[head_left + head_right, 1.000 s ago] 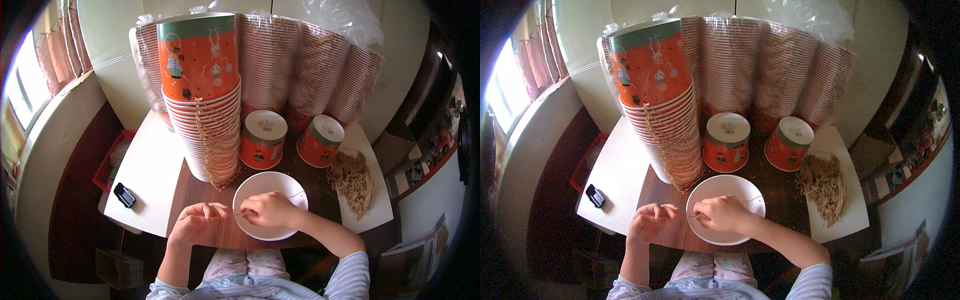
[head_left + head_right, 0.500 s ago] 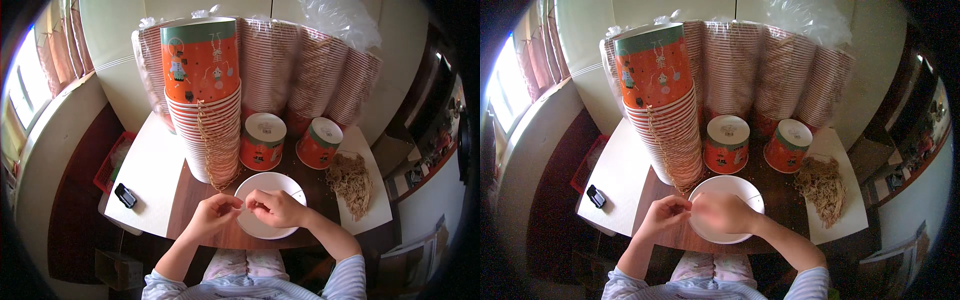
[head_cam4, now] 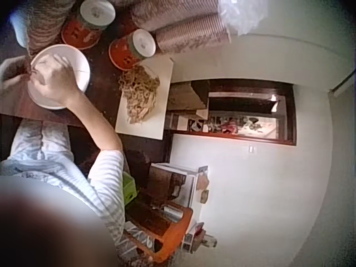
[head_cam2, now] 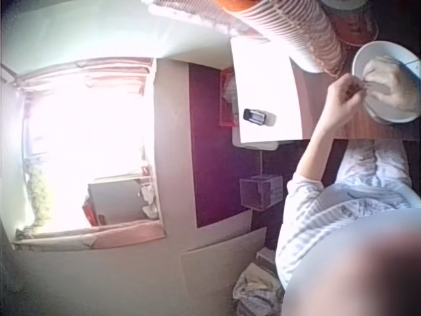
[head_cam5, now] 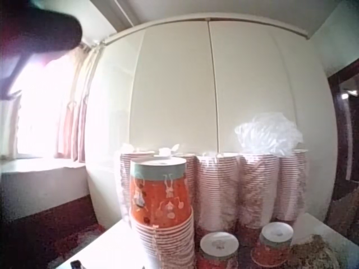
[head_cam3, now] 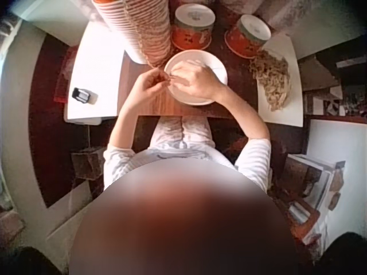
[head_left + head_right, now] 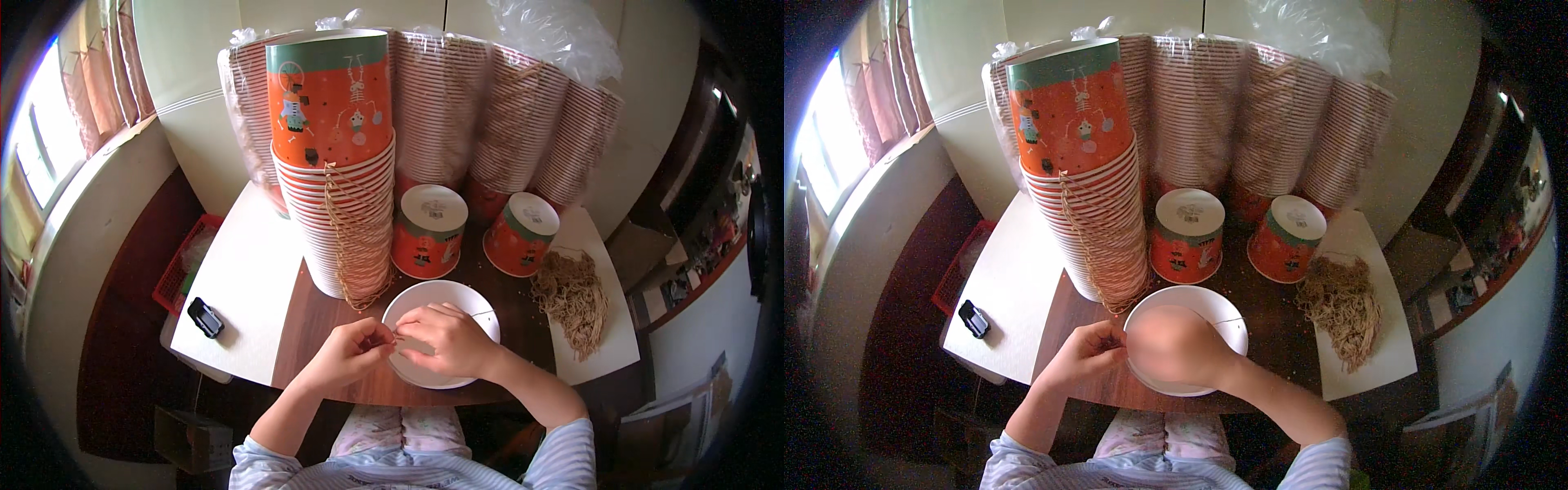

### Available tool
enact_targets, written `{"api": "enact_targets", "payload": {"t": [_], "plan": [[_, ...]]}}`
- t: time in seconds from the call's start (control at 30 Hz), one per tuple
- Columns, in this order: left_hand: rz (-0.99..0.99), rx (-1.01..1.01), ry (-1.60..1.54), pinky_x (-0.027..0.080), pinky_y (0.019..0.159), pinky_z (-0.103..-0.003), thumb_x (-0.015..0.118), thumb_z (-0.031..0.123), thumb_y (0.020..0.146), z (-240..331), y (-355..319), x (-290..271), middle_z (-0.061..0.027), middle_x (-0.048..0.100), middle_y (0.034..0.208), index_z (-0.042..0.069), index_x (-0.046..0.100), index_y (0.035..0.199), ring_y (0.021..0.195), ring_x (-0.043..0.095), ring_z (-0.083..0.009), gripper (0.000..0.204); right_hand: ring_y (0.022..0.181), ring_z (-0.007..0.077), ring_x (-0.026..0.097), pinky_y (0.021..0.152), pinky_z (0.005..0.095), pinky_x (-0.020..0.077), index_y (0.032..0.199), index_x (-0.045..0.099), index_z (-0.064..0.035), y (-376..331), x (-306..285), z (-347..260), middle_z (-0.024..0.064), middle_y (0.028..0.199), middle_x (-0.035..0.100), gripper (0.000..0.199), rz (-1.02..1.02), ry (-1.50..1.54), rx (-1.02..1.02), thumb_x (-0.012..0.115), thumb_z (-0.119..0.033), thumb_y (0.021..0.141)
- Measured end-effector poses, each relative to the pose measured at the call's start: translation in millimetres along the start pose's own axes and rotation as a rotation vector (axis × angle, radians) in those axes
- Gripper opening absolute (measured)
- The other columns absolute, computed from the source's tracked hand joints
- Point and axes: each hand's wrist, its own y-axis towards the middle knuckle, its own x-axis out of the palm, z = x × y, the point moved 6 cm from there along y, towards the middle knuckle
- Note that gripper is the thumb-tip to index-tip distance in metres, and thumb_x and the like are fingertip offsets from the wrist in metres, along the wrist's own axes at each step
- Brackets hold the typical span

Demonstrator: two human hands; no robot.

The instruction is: Threading string handles through pre-punched holes in decorative paper bowls and stacking them.

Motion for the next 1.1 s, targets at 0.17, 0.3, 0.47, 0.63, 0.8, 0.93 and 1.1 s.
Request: {"api": "enact_targets", "payload": {"t": [0.17, 0.3, 0.47, 0.63, 0.8, 0.93, 1.1], "plan": [[-0.055, 0.003, -0.131, 0.043, 0.064, -0.018, 0.053, 0.003, 0.083, 0, 0, 1, -0.0016, 0.058, 0.081, -0.002, 0.053, 0.09, 0.075, 0.052, -0.0041, 0.008, 0.082, 0.0176, 0.056, 0.073, 0.0314, 0.0391, 0.086, 0.061, -0.0075, 1, 3, -3, 0.0017, 0.091, 0.059, 0.02, 0.02, -0.018, 0.016, 0.067, -0.013, 0.068], [-0.095, -0.014, -0.181, 0.043, 0.066, -0.018, 0.051, 0.002, 0.084, 1, -1, 2, -0.0023, 0.058, 0.083, -0.001, 0.053, 0.09, 0.077, 0.054, -0.0052, 0.007, 0.079, 0.0165, 0.056, 0.072, 0.0301, 0.0376, 0.082, 0.061, -0.0093, -1, 8, 0, -0.0001, 0.086, 0.06, 0.015, 0.031, -0.042, -0.001, 0.066, -0.012, 0.068], [-0.044, -0.026, -0.159, 0.044, 0.07, -0.02, 0.052, 0.003, 0.084, 2, 0, -2, -0.0025, 0.057, 0.082, -0.001, 0.052, 0.088, 0.079, 0.055, -0.0072, 0.006, 0.073, 0.0155, 0.056, 0.072, 0.029, 0.0364, 0.074, 0.058, -0.0102, -1, 5, 2, -0.0014, 0.081, 0.06, 0.01, 0.109, 0.004, 0.048, 0.065, -0.01, 0.067], [-0.012, -0.038, -0.258, 0.045, 0.071, -0.023, 0.054, 0.005, 0.085, -1, 2, -7, -0.0027, 0.056, 0.081, -0.001, 0.05, 0.087, 0.08, 0.055, -0.0092, 0.007, 0.077, 0.0157, 0.055, 0.075, 0.0312, 0.0353, 0.072, 0.057, -0.0112, 0, -1, -12, -0.001, 0.086, 0.058, 0.01, 0.126, -0.028, 0.067, 0.065, -0.011, 0.066], [-0.025, -0.051, -0.309, 0.045, 0.069, -0.022, 0.055, 0.004, 0.084, -3, 3, -7, -0.002, 0.056, 0.08, -0.001, 0.05, 0.087, 0.076, 0.055, -0.0085, 0.007, 0.088, 0.0154, 0.052, 0.083, 0.0373, 0.0333, 0.077, 0.061, -0.0137, -5, 13, -27, -0.0012, 0.099, 0.054, 0.013, 0.04, -0.161, -0.026, 0.067, -0.014, 0.066], [0.026, -0.025, -0.158, 0.045, 0.065, -0.021, 0.058, 0.005, 0.082, -6, -2, -15, -0.0014, 0.057, 0.077, 0.0, 0.051, 0.087, 0.073, 0.055, -0.0074, 0.01, 0.088, 0.017, 0.054, 0.085, 0.04, 0.0346, 0.075, 0.059, -0.0125, 0, 13, -26, 0.0, 0.096, 0.055, 0.013, 0.043, -0.101, -0.028, 0.068, -0.016, 0.067], [0.048, 0.013, 0.289, 0.045, 0.06, -0.024, 0.065, 0.009, 0.075, 9, -5, -19, -0.0055, 0.06, 0.076, 0.002, 0.053, 0.089, 0.068, 0.057, -0.0105, 0.02, 0.089, 0.0237, 0.057, 0.081, 0.0402, 0.0418, 0.083, 0.051, -0.0067, 9, 14, -4, 0.0058, 0.093, 0.058, 0.023, 0.035, 0.145, 0.1, 0.069, -0.015, 0.07]]}}
